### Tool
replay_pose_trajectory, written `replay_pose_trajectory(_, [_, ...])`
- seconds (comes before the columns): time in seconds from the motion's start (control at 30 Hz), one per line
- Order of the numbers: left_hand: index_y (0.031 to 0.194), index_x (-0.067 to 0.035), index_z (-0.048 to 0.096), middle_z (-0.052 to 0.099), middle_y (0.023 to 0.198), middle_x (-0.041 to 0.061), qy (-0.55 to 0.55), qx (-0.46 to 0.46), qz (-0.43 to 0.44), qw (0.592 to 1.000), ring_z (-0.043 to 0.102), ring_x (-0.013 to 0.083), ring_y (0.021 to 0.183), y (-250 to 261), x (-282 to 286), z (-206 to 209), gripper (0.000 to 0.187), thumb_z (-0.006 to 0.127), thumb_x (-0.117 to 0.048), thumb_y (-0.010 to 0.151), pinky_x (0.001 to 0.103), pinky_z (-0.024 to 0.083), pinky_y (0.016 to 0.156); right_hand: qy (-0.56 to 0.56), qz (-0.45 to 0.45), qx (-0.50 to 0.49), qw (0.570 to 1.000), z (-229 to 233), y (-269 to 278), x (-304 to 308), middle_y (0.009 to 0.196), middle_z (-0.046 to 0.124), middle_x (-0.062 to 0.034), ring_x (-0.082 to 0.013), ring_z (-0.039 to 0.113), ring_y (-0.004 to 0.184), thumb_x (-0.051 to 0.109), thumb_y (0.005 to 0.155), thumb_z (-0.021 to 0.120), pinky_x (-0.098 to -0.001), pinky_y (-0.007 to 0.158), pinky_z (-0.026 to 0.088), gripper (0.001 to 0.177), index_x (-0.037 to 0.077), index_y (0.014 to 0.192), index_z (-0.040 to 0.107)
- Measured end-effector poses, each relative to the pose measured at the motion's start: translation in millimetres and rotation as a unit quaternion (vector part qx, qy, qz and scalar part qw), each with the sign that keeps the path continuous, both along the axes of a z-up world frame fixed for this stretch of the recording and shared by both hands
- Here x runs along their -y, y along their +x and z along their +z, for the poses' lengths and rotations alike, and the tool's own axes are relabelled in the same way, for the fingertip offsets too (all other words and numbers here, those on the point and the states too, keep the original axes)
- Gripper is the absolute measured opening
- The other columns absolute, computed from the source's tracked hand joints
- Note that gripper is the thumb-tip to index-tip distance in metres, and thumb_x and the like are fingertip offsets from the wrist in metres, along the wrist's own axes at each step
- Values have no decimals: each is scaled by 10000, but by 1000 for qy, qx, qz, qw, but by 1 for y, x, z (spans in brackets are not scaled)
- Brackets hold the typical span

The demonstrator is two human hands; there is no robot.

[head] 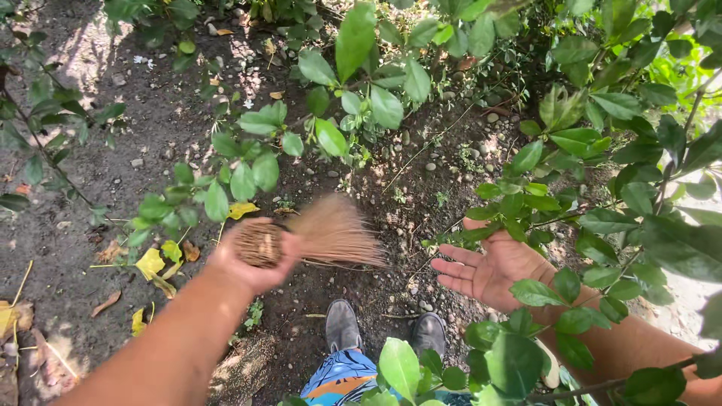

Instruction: The person sweeps dry leaves and debris on a garden path using a traditional straw broom. They move around potted plants and tree roots, gathering leaves into small piles while walking along the dirt and concrete surface.

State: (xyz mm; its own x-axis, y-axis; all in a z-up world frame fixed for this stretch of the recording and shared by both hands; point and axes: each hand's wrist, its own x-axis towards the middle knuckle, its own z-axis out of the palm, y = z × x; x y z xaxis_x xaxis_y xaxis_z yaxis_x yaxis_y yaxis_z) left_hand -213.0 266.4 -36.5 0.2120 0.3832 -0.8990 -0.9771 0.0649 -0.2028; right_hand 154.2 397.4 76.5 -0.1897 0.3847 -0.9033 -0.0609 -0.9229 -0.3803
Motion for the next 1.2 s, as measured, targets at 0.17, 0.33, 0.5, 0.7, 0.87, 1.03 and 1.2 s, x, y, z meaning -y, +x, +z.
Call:
replay_pose_trajectory(0.17, [1015, -108, 681, 664, 931, 91, 8, -130, 51, 990, 647, 256, 843, -62, 23, -9, 256, 678, -300, 845, 414, 614, 633, -6, 10, 4, 1000, 2, -1, 1, 1479, 501, -207, -432, 575, 1289, 427, 800, 681, -571, 1063, 494, 704, 266, 1426, 401])
replay_pose_trajectory(0.33, [943, -141, 631, 645, 893, 112, 19, -188, 34, 981, 634, 292, 789, -24, 30, 21, 240, 698, -327, 808, 437, 571, 643, -6, 27, 10, 1000, -5, -6, 3, 1482, 490, -210, -449, 557, 1308, 410, 891, 586, -579, 1071, 475, 467, 267, 1317, 460])
replay_pose_trajectory(0.5, [935, -39, 612, 654, 845, 179, 88, -69, 28, 993, 653, 320, 714, 28, 56, 57, 305, 703, -283, 775, 438, 587, 605, -51, 41, -79, 995, -36, -18, -3, 1493, 506, -222, -487, 545, 1317, 324, 959, 510, -624, 1064, 464, 387, 141, 1297, 466])
replay_pose_trajectory(0.7, [1047, 68, 581, 642, 872, 234, 54, 45, 39, 997, 643, 298, 701, -1, 118, 43, 416, 704, -258, 819, 386, 587, 561, -39, 93, -45, 994, -18, -57, 6, 1471, 512, -193, -444, 540, 1321, 372, 962, 509, -585, 1098, 440, 325, 294, 1277, 512])
replay_pose_trajectory(0.87, [1074, -65, 604, 648, 875, 138, -68, -146, 54, 985, 646, 290, 752, -44, 157, 26, 319, 682, -293, 866, 388, 598, 633, -30, 108, -25, 993, -7, -72, 18, 1476, 518, -196, -447, 547, 1326, 391, 954, 548, -587, 1100, 451, 363, 284, 1292, 477])
replay_pose_trajectory(1.03, [961, -128, 559, 593, 818, 125, -8, -196, 24, 980, 612, 317, 708, -13, 175, 25, 282, 710, -326, 826, 465, 576, 609, -24, 125, -27, 991, -14, -80, 29, 1466, 510, -197, -447, 550, 1311, 392, 893, 603, -598, 1092, 446, 435, 285, 1292, 465])
replay_pose_trajectory(1.2, [956, -54, 634, 641, 853, 160, 58, -118, 96, 987, 651, 317, 724, 13, 183, 41, 289, 698, -297, 814, 438, 576, 581, -30, 165, -37, 985, -20, -92, 37, 1514, 487, -226, -451, 563, 1303, 375, 860, 650, -593, 1082, 466, 734, 232, 1509, 337])
